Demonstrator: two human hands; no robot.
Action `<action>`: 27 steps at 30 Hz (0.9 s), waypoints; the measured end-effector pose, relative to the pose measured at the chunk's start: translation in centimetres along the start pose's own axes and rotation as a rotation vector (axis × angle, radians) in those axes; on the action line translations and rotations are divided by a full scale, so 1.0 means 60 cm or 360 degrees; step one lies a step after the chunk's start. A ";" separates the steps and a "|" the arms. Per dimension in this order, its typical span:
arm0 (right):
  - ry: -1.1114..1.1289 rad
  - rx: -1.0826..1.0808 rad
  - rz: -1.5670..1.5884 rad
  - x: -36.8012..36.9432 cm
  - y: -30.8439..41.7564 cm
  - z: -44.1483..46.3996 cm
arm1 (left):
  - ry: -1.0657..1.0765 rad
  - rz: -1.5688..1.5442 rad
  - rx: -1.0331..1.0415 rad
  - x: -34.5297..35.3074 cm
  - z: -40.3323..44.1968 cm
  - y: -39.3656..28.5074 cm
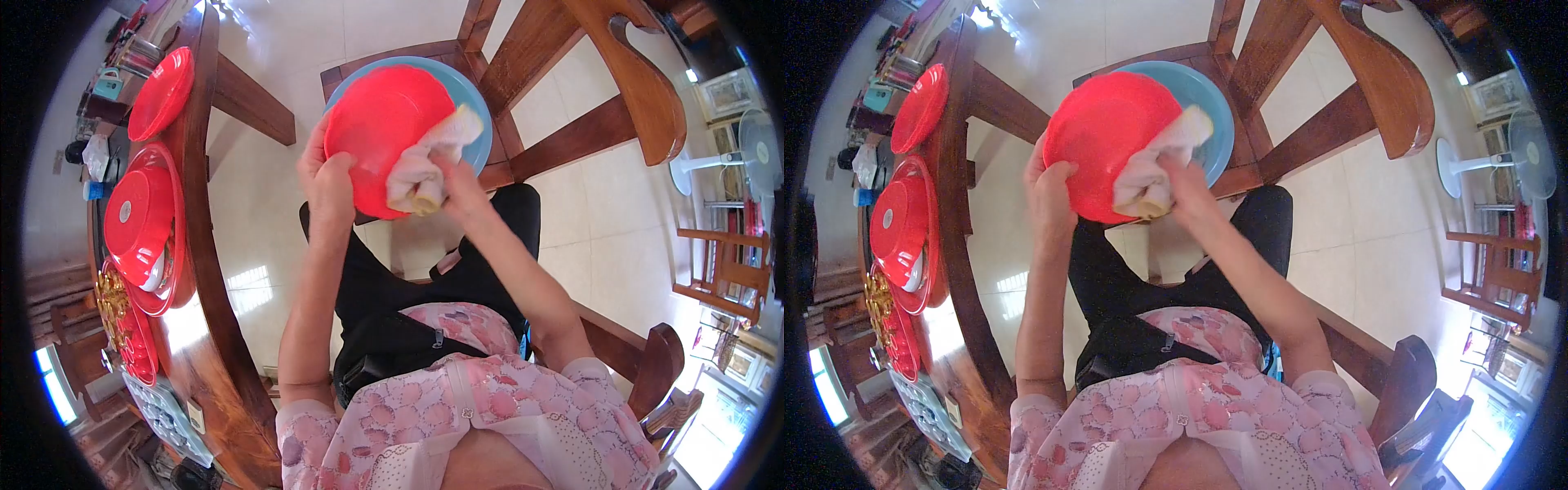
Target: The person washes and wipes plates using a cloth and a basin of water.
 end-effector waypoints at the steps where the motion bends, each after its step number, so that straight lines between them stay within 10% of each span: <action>1: -0.0005 0.0003 0.0007 0.005 -0.015 -0.015 | -0.0055 -0.0072 0.0090 0.004 -0.003 0.005; 4: 0.0161 0.0580 0.0405 0.015 -0.034 -0.040 | -0.0134 -0.0029 0.0336 0.008 -0.007 0.019; 15: 0.0065 -0.0317 -0.0519 -0.009 0.087 0.002 | 0.0258 0.1257 0.0346 -0.053 0.011 0.026; 27: 0.0316 -0.0474 -0.0406 0.060 0.077 -0.071 | -0.0158 0.0587 0.0345 -0.058 0.055 -0.037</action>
Point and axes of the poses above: each hand's wrist, its own z-axis towards the middle knuckle, its own x-axis out of the palm, y = z × x, the point moved 1 cm from there along z, towards the middle knuckle, and after that the axes turned 15 degrees about -y, right-handed, at the moved point
